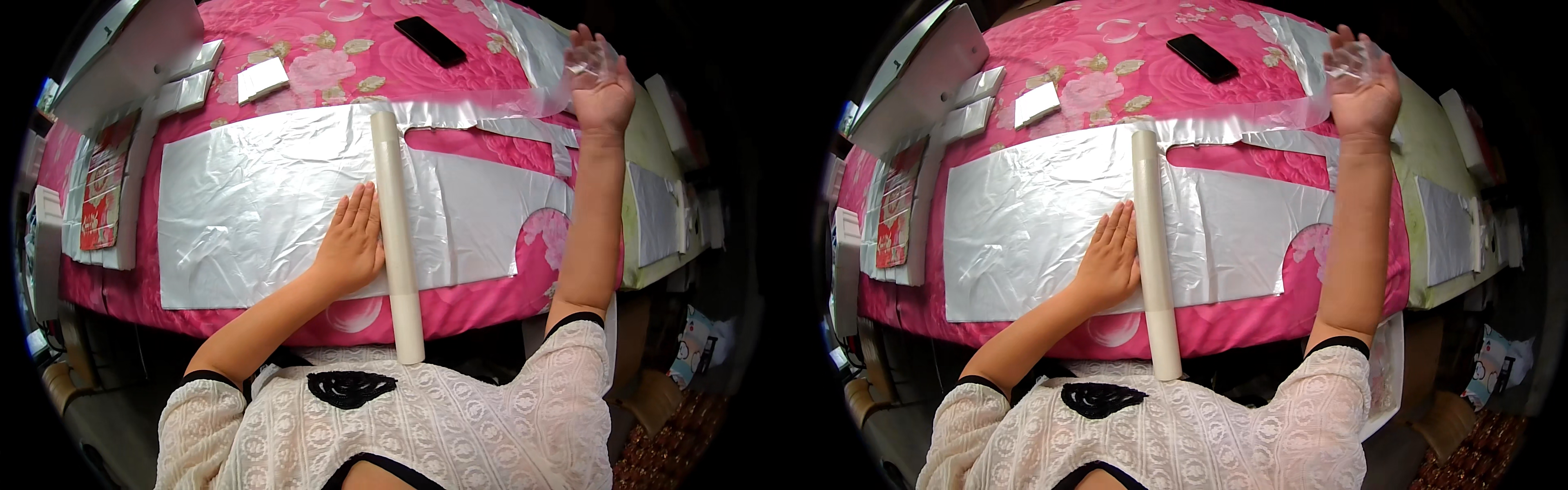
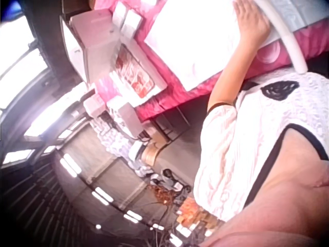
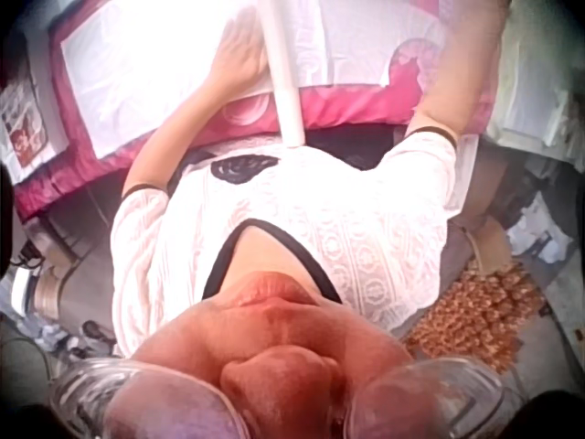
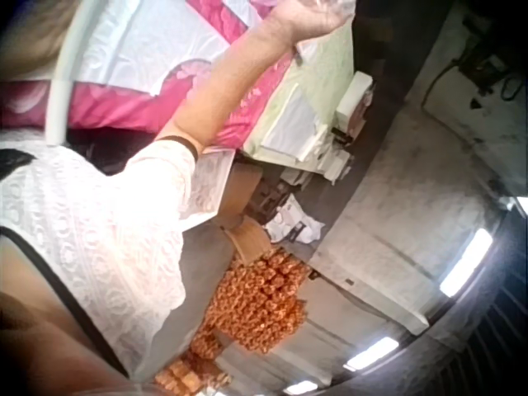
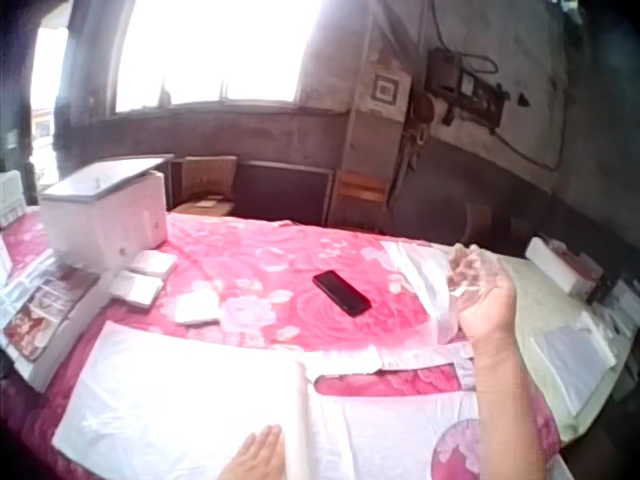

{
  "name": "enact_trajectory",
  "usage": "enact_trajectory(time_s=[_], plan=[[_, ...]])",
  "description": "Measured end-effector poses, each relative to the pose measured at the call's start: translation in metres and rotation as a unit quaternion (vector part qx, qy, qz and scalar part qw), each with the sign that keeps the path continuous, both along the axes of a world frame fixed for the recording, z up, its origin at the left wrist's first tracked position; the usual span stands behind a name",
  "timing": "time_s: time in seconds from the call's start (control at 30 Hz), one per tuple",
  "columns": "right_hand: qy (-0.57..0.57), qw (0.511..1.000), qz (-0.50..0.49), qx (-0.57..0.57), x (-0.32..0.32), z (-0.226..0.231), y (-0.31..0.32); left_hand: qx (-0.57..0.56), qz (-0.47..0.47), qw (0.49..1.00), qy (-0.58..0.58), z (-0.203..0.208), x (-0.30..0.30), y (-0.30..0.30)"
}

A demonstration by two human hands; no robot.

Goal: The person wraps small rectangular boxes with clear plastic film on a pink floral tablecloth. They unroll the film, place a box on it, fold the film around the box, and set the wrapped box aside. The process is repeated for several boxes.

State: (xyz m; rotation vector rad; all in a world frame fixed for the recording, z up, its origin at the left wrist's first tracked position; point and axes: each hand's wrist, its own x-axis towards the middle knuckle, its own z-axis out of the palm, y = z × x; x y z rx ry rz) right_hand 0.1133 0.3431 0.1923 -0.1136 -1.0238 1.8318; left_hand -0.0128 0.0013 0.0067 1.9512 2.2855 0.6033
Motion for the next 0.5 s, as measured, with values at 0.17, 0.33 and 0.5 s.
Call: enact_trajectory(time_s=[0.17,0.33,0.5], plan=[[-0.135,0.963,0.116,0.203,-0.138,-0.042,-0.189,0.003,-0.004,1.0,0.01,-0.005,0.001,0.001],[-0.345,0.893,0.186,0.223,-0.239,-0.121,-0.351,0.066,0.021,0.99,0.125,-0.03,-0.002,0.003],[-0.469,0.822,0.215,0.241,-0.284,-0.159,-0.43,0.013,0.015,1.0,0.017,-0.016,0.005,0.008]])
